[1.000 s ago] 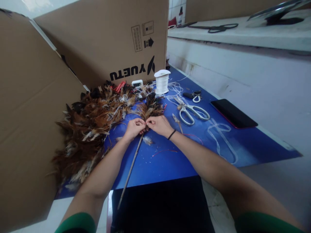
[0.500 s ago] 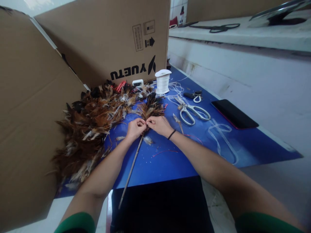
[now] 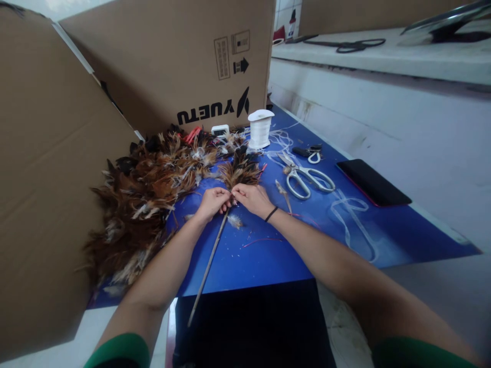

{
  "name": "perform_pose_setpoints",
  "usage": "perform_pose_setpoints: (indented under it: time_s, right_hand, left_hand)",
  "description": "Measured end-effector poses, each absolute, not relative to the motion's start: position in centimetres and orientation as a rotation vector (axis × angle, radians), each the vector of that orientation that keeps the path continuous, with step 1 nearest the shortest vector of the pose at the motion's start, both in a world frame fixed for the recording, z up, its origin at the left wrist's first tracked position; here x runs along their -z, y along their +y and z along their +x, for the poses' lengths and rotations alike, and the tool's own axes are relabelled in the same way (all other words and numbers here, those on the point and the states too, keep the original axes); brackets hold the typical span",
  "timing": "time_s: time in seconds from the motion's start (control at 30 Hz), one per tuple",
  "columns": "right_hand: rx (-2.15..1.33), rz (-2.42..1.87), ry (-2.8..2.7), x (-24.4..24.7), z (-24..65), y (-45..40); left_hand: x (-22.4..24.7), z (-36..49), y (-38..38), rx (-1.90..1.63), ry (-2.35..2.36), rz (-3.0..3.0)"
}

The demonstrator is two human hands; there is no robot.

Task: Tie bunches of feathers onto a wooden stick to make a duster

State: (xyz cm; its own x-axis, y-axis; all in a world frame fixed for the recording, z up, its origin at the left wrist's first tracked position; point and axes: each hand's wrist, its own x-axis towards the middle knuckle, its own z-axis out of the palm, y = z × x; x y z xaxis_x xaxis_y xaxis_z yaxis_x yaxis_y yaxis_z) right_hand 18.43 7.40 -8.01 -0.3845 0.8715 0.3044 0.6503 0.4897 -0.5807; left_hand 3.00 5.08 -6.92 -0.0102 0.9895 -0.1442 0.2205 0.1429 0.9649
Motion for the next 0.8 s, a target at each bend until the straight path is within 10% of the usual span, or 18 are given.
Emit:
perform_pose_setpoints:
  time_s: [0.8]
  right_hand:
    - [-0.427,-1.290,-2.151,8.5,18.1,7.4]
  left_hand:
    - [7.1,3.7,4.9,-1.049,1.520,1.273]
